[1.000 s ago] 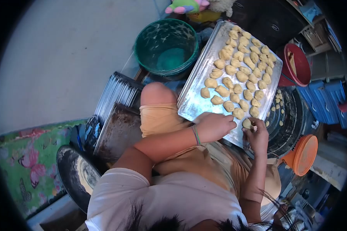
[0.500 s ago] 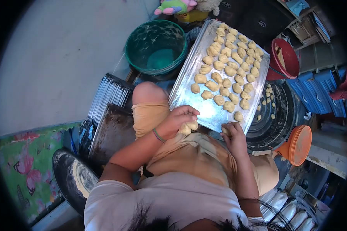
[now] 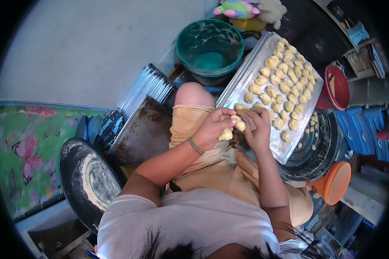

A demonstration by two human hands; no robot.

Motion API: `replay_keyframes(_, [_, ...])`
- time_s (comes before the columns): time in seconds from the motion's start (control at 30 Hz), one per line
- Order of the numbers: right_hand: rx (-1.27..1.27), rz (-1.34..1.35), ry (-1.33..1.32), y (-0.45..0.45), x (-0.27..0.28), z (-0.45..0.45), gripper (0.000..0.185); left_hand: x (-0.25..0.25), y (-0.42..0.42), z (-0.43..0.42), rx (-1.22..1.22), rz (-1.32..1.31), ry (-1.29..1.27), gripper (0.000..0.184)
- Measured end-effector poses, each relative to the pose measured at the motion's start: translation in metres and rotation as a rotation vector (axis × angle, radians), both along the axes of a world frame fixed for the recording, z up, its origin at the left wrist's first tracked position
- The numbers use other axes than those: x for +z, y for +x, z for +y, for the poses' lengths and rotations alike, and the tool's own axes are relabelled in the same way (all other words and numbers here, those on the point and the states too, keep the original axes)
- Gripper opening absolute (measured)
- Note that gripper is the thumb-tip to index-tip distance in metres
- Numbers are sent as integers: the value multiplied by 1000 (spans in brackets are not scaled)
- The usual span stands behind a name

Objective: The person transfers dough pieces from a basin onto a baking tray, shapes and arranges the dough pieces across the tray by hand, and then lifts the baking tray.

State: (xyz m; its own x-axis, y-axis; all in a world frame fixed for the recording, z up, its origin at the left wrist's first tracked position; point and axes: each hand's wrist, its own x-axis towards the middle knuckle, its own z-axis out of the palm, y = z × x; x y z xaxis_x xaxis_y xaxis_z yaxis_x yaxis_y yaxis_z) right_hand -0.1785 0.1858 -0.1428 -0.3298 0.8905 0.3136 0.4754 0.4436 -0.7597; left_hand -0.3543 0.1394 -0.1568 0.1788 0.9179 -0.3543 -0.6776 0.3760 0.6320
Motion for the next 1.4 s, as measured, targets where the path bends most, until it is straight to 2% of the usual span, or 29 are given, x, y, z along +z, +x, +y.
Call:
replay_keyframes(0.03, [169, 118, -75, 10, 11, -5, 42, -1, 5, 1, -19, 25, 16, 26])
replay_keyframes(0.1, [304, 280, -368, 21, 20, -20, 49, -1, 18, 0, -68, 73, 52, 27])
replay_keyframes(0.13, [292, 307, -464, 31, 13, -24, 50, 2, 23, -1, -115, 90, 96, 30])
replay_keyframes(0.23, [219, 314, -506, 54, 3, -22, 48, 8, 39, -2, -150, 74, 30, 32])
replay_keyframes(0.27, [130, 194, -311, 61, -12, -16, 45, 7, 40, -2, -134, 77, 14, 33])
replay_keyframes(0.3, [-39, 150, -292, 58, -11, -12, 35, 6, 39, -2, -109, -25, 22, 35])
replay_keyframes(0.37, [-268, 110, -373, 42, -3, -7, 28, 0, 31, -2, -56, -229, 34, 40])
replay_keyframes(0.43, [-132, -368, -68, 43, -14, 4, 25, -6, 26, 0, -54, -165, 54, 44])
replay_keyframes(0.47, [-134, -363, -93, 43, -18, 1, 29, -7, 22, 1, -74, -115, 45, 43])
replay_keyframes(0.57, [-6, 223, -258, 40, 10, -17, 33, 0, 26, 2, -75, -60, 4, 36])
replay_keyframes(0.6, [124, 270, -229, 42, 9, -22, 35, 3, 28, 1, -91, -71, -14, 35])
replay_keyframes(0.63, [202, 142, -138, 43, 16, -26, 36, 4, 31, -1, -111, -81, -34, 34])
replay_keyframes(0.7, [143, 195, -268, 54, 10, -34, 31, 5, 41, -4, -155, -45, -52, 30])
replay_keyframes(0.73, [17, 231, -249, 62, 1, -33, 29, 5, 45, -4, -173, -28, -59, 29])
replay_keyframes(0.8, [-228, 299, -215, 75, -16, -29, 26, -1, 48, -3, -135, 504, 251, 28])
replay_keyframes(0.83, [-232, 183, -119, 78, -21, -25, 24, -5, 50, -4, -110, 767, 407, 28])
replay_keyframes(0.87, [-233, 67, -23, 80, -25, -19, 23, -9, 50, -2, 7, 948, 543, 26])
replay_keyframes(0.93, [-182, -269, 191, 82, -31, -7, 22, -6, 41, 7, 45, 1218, 649, 25])
replay_keyframes(0.97, [-175, -246, 182, 82, -36, -7, 22, -4, 35, 13, 69, 1357, 702, 24])
replay_keyframes(1.07, [-148, -175, 96, 78, -41, -13, 22, -12, 22, 26, 18, 1417, 655, 24])
replay_keyframes(1.17, [-126, -328, 131, 68, -11, -20, 23, -16, 18, 39, -21, 1446, 722, 22])
replay_keyframes(1.3, [-162, -356, 161, 53, -39, -5, 34, -13, 24, 50, -87, 1427, 773, 20])
replay_keyframes(1.4, [-222, -338, 135, 47, -40, 0, 32, -8, 31, 40, -8, 1413, 799, 22])
